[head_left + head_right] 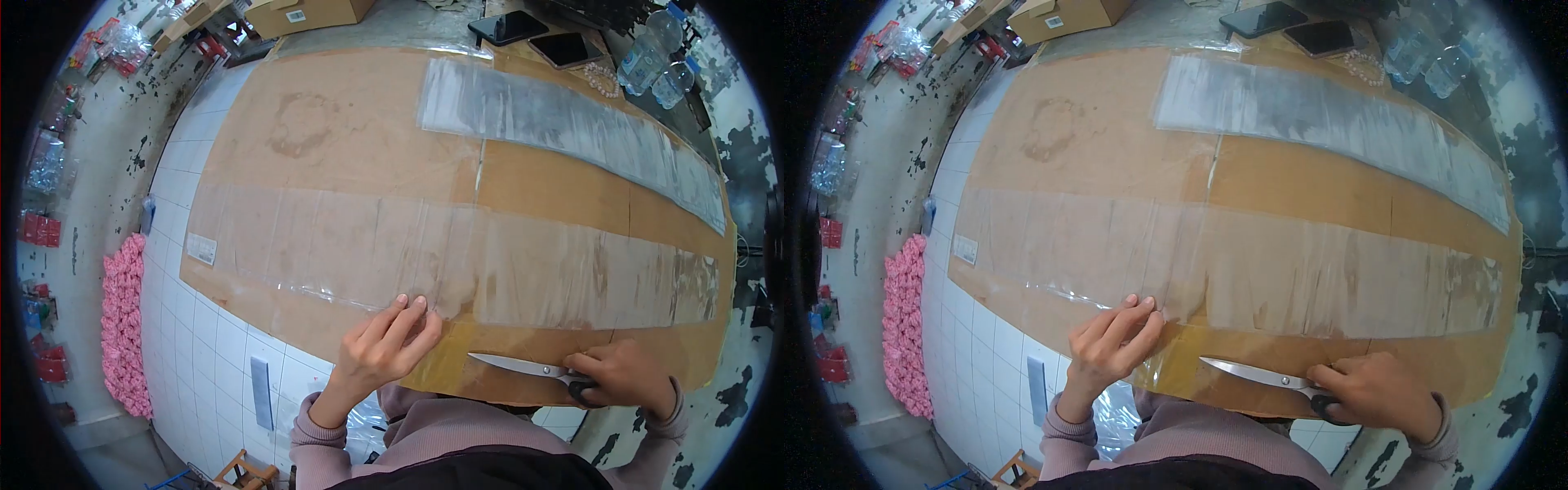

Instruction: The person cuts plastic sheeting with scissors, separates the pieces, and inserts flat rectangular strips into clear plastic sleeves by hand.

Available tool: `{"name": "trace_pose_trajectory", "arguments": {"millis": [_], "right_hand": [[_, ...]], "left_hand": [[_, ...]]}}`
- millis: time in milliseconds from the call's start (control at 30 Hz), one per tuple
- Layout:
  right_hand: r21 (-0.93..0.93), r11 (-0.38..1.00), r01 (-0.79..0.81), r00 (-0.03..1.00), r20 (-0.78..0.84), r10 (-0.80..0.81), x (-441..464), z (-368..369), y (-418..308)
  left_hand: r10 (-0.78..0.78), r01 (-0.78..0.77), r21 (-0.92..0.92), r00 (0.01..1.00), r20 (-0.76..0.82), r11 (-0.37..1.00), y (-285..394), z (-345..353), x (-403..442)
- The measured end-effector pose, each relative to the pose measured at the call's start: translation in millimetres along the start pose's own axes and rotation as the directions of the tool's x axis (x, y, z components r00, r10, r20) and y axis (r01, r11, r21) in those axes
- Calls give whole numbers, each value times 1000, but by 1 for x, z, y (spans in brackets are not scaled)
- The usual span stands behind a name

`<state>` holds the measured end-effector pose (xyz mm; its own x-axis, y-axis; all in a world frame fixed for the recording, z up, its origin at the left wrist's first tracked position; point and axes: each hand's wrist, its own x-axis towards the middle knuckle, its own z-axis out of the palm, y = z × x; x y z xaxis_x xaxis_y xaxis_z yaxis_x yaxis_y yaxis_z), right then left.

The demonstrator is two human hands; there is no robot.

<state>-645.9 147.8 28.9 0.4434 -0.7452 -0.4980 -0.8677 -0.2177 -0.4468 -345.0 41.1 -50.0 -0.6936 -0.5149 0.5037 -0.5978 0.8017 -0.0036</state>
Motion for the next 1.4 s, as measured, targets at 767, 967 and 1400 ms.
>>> {"name": "trace_pose_trajectory", "arguments": {"millis": [767, 967, 1400], "right_hand": [[-779, 589, -216, 539, -598, -594, 66, 11, -27], [-863, 504, -44, 603, -425, -675, 48, -1, -28], [-798, 600, 55, 710, -391, -586, 37, -11, -8]], "left_hand": [[270, -272, 38, 962, 38, 962, 32, -12, 43], [613, -628, -7, 763, -204, 779, 14, -15, 50], [231, -228, -961, 955, -188, 159, 9, -29, 52]]}}
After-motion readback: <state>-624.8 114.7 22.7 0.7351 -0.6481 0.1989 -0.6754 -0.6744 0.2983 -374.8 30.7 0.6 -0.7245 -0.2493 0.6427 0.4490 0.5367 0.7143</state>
